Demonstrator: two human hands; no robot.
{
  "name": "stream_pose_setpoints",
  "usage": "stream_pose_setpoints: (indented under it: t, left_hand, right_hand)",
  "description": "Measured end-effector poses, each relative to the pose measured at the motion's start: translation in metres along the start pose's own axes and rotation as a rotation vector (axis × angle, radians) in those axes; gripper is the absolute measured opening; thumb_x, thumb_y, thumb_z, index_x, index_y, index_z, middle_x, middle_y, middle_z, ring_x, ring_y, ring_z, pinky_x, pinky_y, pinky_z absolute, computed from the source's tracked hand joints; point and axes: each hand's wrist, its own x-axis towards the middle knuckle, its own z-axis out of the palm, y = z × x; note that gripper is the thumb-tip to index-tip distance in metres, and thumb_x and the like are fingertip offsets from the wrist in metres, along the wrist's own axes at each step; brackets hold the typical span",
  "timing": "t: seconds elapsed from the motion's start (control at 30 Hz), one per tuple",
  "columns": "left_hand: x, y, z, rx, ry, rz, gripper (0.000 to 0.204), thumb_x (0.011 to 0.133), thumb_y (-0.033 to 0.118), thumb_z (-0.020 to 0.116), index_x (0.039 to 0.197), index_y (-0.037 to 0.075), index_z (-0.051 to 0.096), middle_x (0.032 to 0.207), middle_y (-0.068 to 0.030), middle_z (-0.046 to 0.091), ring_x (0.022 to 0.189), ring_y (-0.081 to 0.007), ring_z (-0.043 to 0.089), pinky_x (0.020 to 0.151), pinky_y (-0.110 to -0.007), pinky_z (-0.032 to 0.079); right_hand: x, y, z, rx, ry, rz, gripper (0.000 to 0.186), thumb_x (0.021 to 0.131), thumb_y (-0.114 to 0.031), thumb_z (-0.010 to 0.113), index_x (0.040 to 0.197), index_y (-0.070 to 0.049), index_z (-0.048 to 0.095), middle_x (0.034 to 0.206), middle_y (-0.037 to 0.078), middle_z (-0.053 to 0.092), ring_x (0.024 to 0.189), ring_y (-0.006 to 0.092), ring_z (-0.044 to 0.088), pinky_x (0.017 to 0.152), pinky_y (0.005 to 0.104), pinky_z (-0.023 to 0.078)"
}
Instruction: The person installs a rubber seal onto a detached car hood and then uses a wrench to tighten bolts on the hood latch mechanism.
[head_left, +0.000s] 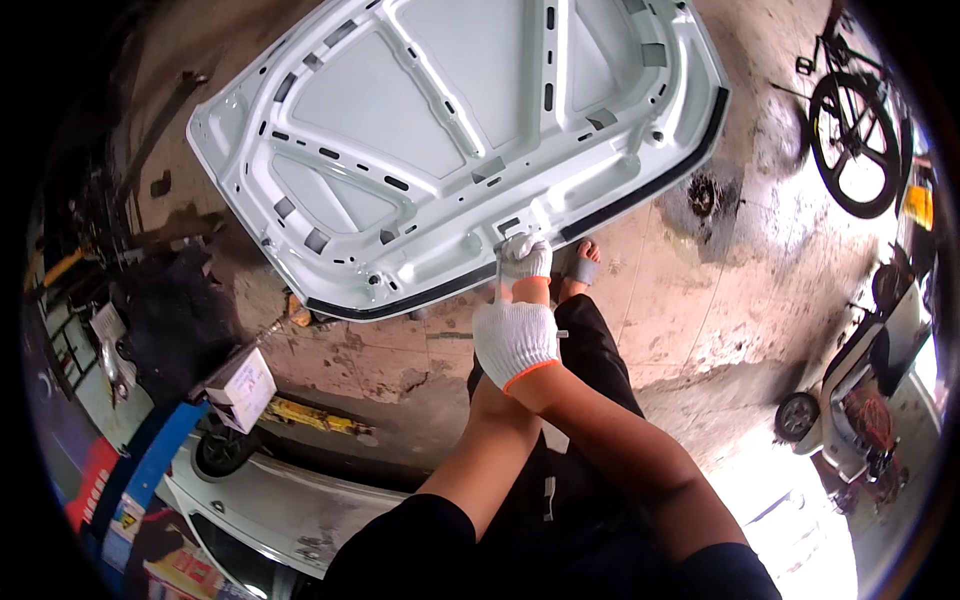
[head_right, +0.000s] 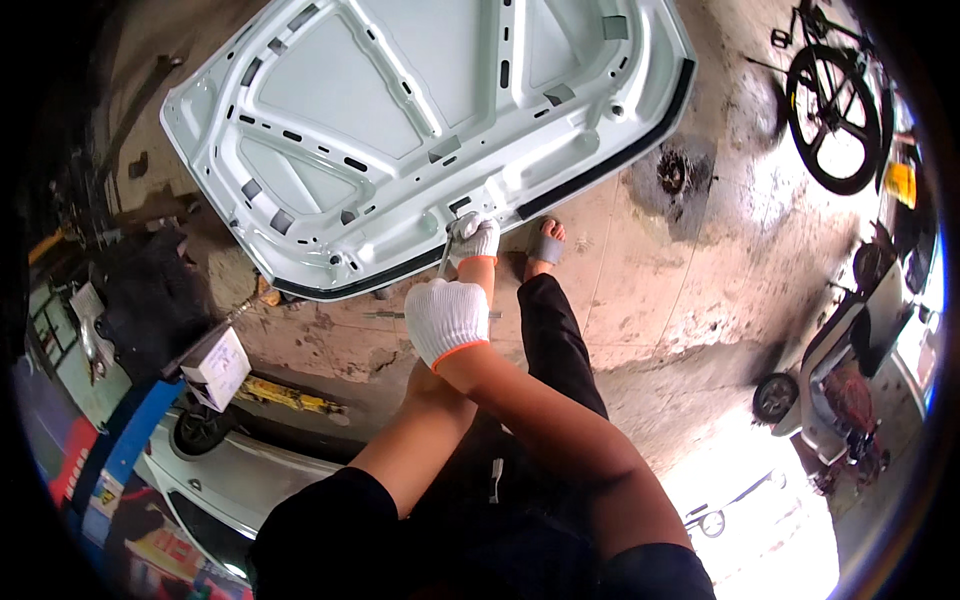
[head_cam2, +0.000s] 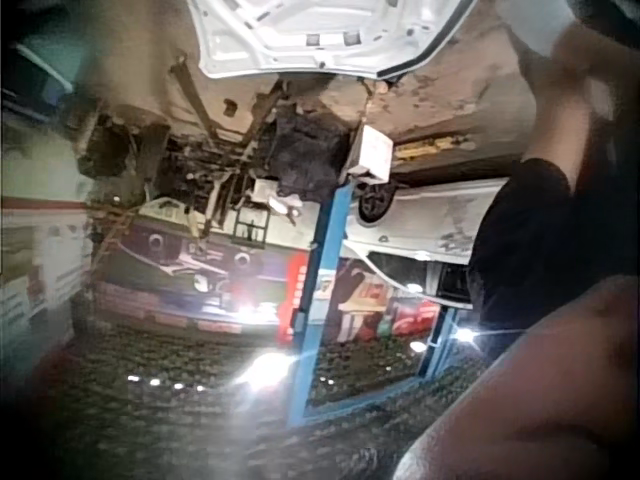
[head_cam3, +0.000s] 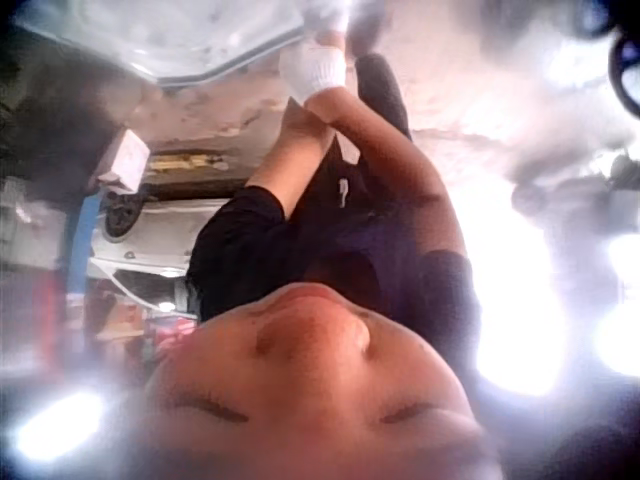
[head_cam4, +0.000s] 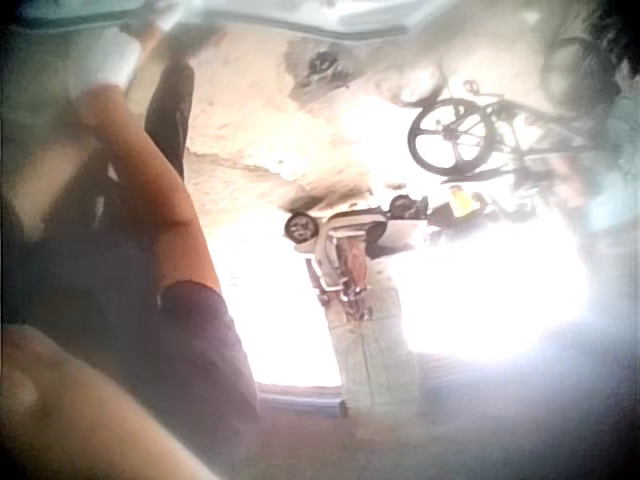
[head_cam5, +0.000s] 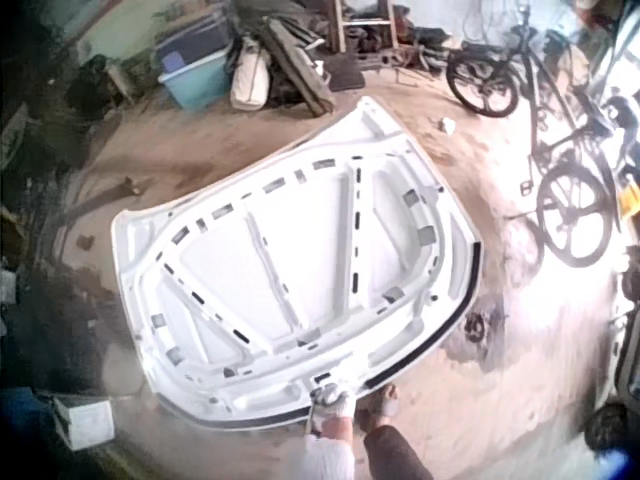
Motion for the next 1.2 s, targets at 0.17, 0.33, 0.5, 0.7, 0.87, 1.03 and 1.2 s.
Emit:
stream_pose_setpoints:
  t: [0.17,0.33,0.5,0.7,0.87,1.03,1.2]
  left_hand:
    - [0.05,0.003,-0.002,-0.231,-0.186,-0.215,0.037,0.092,0.032,0.059,0.06,0.018,0.05,0.05,0.0055,0.041,0.04,-0.0102,0.039,0.039,-0.027,0.037]
    - [0.074,0.017,-0.025,-0.108,-0.263,-0.186,0.036,0.082,0.03,0.064,0.053,0.018,0.045,0.047,0.0049,0.039,0.038,-0.0111,0.037,0.041,-0.028,0.037]
    - [0.068,0.012,-0.029,-0.03,-0.334,-0.207,0.034,0.08,0.03,0.065,0.054,0.018,0.046,0.048,0.0048,0.041,0.039,-0.0109,0.038,0.043,-0.028,0.038]
    - [0.08,0.01,-0.04,-0.046,-0.4,-0.231,0.035,0.084,0.037,0.065,0.06,0.018,0.048,0.05,0.0055,0.037,0.042,-0.011,0.035,0.047,-0.029,0.039]
    - [0.071,0.015,-0.033,0.28,-0.194,-0.24,0.044,0.092,0.043,0.059,0.058,0.015,0.051,0.048,0.0041,0.038,0.041,-0.0122,0.034,0.042,-0.029,0.033]
    - [0.046,0.034,-0.006,1.495,0.39,-0.039,0.051,0.095,0.059,0.048,0.06,0.023,0.046,0.047,0.0038,0.035,0.036,-0.016,0.031,0.037,-0.033,0.021]
    - [0.04,0.054,0.031,2.222,0.587,-0.231,0.036,0.094,0.044,0.052,0.068,0.019,0.051,0.051,0.002,0.042,0.036,-0.0139,0.033,0.036,-0.034,0.019]
  right_hand:
    - [0.028,0.022,0.057,0.288,0.143,0.128,0.017,0.089,-0.013,0.06,0.105,-0.006,0.059,0.082,0.008,0.061,0.075,0.0236,0.065,0.061,0.0346,0.05]
    - [0.026,0.022,0.02,0.003,0.142,0.006,0.011,0.083,-0.014,0.061,0.08,-0.006,0.069,0.076,0.012,0.069,0.068,0.0315,0.071,0.052,0.0434,0.054]
    - [0.022,0.02,-0.002,0.033,0.062,-0.027,0.009,0.079,-0.013,0.065,0.076,-0.005,0.069,0.072,0.013,0.069,0.064,0.0304,0.071,0.049,0.0416,0.052]
    - [0.026,0.032,-0.009,-0.002,0.008,-0.035,0.01,0.08,-0.015,0.064,0.078,-0.006,0.068,0.075,0.013,0.069,0.066,0.0317,0.071,0.051,0.0426,0.053]
    - [0.02,0.049,-0.004,0.006,-0.003,-0.023,0.012,0.081,-0.017,0.063,0.09,-0.01,0.068,0.077,0.012,0.067,0.065,0.0332,0.068,0.053,0.0451,0.052]
    - [-0.013,0.063,-0.021,0.252,0.074,0.13,0.023,0.083,-0.016,0.062,0.105,-0.013,0.067,0.078,0.013,0.065,0.07,0.0351,0.067,0.06,0.0471,0.052]
    - [-0.035,0.08,0.005,0.422,0.274,0.151,0.025,0.083,-0.013,0.064,0.108,-0.011,0.066,0.077,0.015,0.065,0.068,0.0365,0.066,0.062,0.0473,0.053]
